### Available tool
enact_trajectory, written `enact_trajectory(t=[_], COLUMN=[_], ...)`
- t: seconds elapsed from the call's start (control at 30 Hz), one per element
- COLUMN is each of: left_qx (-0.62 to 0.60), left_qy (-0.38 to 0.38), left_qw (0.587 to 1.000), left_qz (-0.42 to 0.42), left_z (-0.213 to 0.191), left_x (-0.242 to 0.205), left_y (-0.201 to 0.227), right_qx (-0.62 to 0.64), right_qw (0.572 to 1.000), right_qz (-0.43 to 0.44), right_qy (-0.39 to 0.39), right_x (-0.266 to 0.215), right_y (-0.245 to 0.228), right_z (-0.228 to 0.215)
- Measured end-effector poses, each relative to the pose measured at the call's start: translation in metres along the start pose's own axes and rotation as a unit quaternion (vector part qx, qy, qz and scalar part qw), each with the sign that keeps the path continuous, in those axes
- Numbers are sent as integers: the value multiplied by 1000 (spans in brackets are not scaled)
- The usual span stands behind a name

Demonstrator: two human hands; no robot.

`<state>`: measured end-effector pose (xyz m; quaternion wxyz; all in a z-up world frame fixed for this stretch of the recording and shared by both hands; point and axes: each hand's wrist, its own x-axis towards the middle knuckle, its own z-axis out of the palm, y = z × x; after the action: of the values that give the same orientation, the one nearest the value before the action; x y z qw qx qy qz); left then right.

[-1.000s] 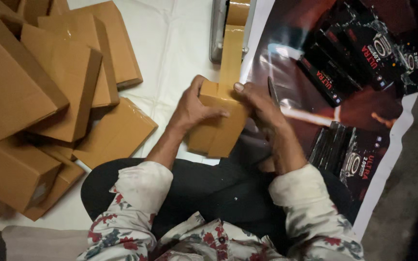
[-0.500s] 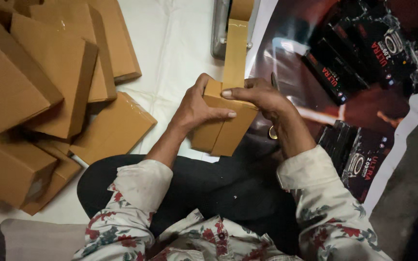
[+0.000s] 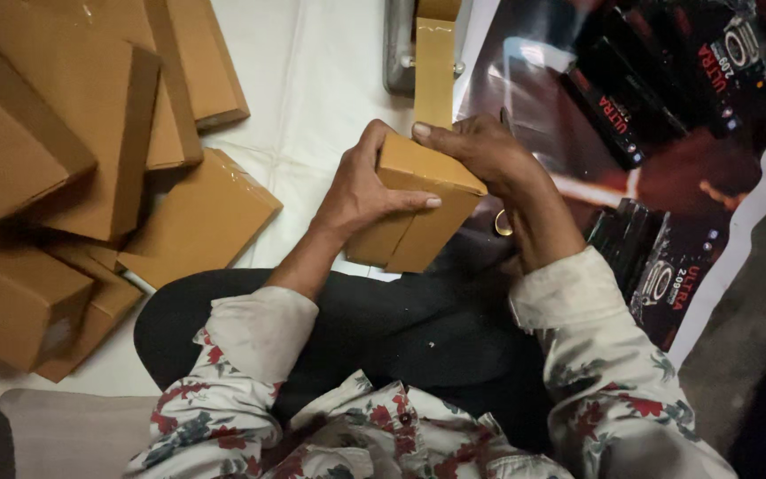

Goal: The person sits on the floor and packs small items into cardboard boxes. They fold the flaps, apply tape to seal the boxes, and place the finished packages aside. The person uses a tape dispenser and scissors during the process.

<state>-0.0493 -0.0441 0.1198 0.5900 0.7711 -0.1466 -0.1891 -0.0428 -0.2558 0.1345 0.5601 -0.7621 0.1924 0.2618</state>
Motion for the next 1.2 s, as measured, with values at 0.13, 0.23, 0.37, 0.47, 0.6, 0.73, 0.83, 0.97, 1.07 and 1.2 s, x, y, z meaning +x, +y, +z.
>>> enact_trajectory(t=[0.13,0.23,0.37,0.47,0.6,0.73,0.83,0.97,1.07,1.2], left_qx=[16,5,-6,-3,13,6,10,-21,-17,-13], left_qy=[-1,-2,-5,-9,1,6,3,7,19,15], left_qw=[1000,1000,999,1000,999,999,999,998,998,999], left_qz=[10,23,41,23,37,46,43,52,50,41], left_z=[0,0,0,0,-1,1,1,-1,-4,-1], left_x=[-1,-1,0,1,-1,-1,-1,-2,-1,-3], left_y=[1,2,4,4,3,2,3,4,5,4], right_qx=[-21,-35,53,30,-22,-42,-30,134,212,50], right_qw=[999,998,997,999,999,999,997,987,973,997], right_qz=[10,24,29,24,-34,-4,38,4,-87,-56], right_qy=[26,50,43,13,-8,31,53,88,-33,-34], right_x=[1,3,-2,-11,-20,-16,-2,9,-1,-14], right_y=[2,2,-2,-10,-18,-15,-3,16,24,23], right_z=[0,-1,-4,-2,5,1,0,-6,-13,-15])
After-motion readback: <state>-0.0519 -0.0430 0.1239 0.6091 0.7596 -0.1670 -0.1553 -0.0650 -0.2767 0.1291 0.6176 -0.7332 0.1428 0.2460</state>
